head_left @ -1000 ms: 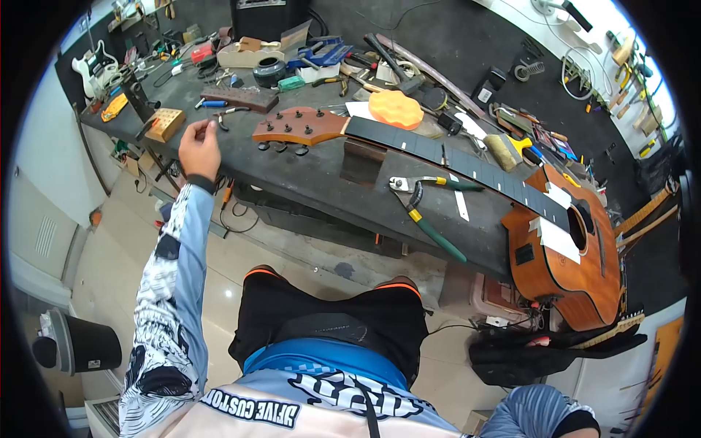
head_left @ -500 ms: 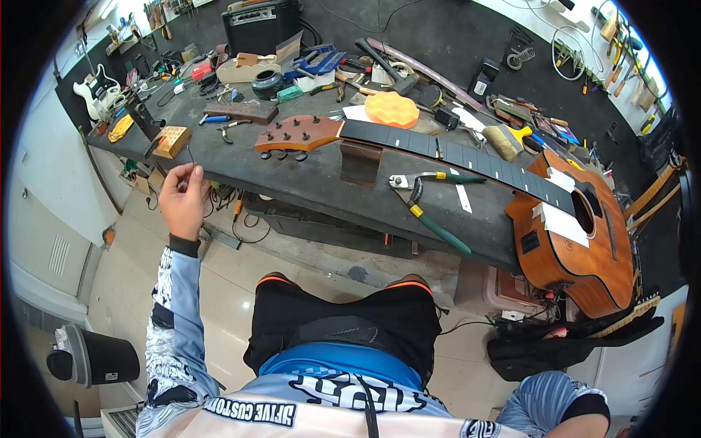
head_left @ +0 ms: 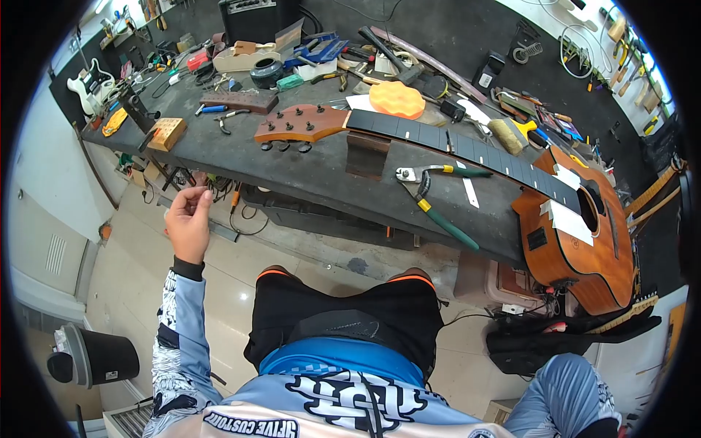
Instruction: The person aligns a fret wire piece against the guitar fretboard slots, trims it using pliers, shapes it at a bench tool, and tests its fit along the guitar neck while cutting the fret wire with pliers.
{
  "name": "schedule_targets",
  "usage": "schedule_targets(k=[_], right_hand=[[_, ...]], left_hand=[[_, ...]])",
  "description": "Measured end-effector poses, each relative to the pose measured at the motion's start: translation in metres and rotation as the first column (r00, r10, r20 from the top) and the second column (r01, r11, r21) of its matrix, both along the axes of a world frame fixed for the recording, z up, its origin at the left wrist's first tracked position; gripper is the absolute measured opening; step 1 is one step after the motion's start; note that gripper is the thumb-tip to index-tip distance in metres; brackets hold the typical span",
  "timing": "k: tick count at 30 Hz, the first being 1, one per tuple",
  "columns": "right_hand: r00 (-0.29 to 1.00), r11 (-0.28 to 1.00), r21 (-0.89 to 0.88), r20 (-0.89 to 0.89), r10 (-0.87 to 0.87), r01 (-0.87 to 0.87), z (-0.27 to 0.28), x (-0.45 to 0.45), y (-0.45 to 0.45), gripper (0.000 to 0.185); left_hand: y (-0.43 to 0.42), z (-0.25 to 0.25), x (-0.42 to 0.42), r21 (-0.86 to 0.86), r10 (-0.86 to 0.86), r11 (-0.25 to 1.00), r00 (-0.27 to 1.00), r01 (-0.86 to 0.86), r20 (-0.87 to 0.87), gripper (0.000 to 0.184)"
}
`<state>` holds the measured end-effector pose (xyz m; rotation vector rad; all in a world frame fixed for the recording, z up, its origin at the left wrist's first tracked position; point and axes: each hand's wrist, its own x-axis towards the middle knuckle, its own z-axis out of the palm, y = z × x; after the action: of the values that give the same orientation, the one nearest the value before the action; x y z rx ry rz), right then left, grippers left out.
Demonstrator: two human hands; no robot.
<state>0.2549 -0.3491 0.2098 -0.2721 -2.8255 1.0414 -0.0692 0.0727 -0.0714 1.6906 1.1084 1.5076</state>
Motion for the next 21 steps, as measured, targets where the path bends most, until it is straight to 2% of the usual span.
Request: schedule_targets(k=[5, 10, 12, 13, 14, 15, 16, 17, 18, 19, 20, 21], right_hand=[[0.996, 1.000, 0.026, -0.090, -0.007, 0.009, -0.012, 0.003, 0.015, 0.017], [0.981, 0.967, 0.203, -0.147, -0.127, 0.156, -0.009, 0.011, 0.014, 0.012], [0.949, 0.866, 0.395, -0.202, -0.243, 0.306, -0.002, 0.018, 0.005, 0.011], [0.902, 0.713, 0.551, -0.261, -0.345, 0.433, -0.003, 0.024, -0.002, 0.011], [0.799, 0.428, 0.696, -0.373, -0.472, 0.577, -0.008, 0.029, -0.006, 0.011], [0.615, 0.048, 0.735, -0.527, -0.586, 0.676, -0.027, 0.032, -0.002, 0.011], [0.384, -0.270, 0.659, -0.669, -0.636, 0.702, -0.049, 0.036, 0.009, 0.012], [0.139, -0.471, 0.538, -0.749, -0.648, 0.700, -0.070, 0.040, 0.032, 0.013], [-0.043, -0.521, 0.428, -0.741, -0.670, 0.738, -0.086, 0.045, 0.061, 0.013], [-0.180, -0.446, 0.241, -0.678, -0.713, 0.862, -0.098, 0.056, 0.089, 0.012], [-0.282, -0.364, 0.030, -0.576, -0.768, 0.931, -0.111, 0.067, 0.119, 0.011], [-0.359, -0.362, -0.094, -0.502, -0.787, 0.927, -0.124, 0.069, 0.136, 0.010]], left_hand=[[-0.013, 0.001, 0.014, -0.044, -0.084, 0.995, 0.996, 0.086, 0.042, 0.015], [-0.024, -0.007, 0.017, -0.072, -0.093, 0.993, 0.995, 0.095, 0.041, 0.016], [-0.027, -0.018, 0.014, -0.095, -0.082, 0.992, 0.996, 0.086, 0.043, 0.016], [-0.028, -0.024, 0.014, -0.106, -0.070, 0.992, 0.997, 0.074, 0.045, 0.016], [-0.032, -0.029, 0.014, -0.132, -0.042, 0.990, 0.999, 0.046, 0.033, 0.015], [-0.038, -0.035, 0.016, -0.160, -0.058, 0.985, 0.997, 0.066, 0.052, 0.014], [-0.046, -0.042, 0.021, -0.184, -0.066, 0.980, 0.995, 0.079, 0.075, 0.013], [-0.057, -0.048, 0.027, -0.214, -0.102, 0.970, 0.992, 0.117, 0.080, 0.011], [-0.069, -0.054, 0.032, -0.236, -0.128, 0.962, 0.989, 0.140, 0.068, 0.008], [-0.081, -0.072, 0.038, -0.296, -0.134, 0.941, 0.985, 0.162, 0.112, 0.006], [-0.098, -0.079, 0.048, -0.331, -0.162, 0.926, 0.984, 0.179, 0.077, 0.007], [-0.114, -0.093, 0.051, -0.419, -0.236, 0.876, 0.970, 0.238, 0.059, 0.008]])
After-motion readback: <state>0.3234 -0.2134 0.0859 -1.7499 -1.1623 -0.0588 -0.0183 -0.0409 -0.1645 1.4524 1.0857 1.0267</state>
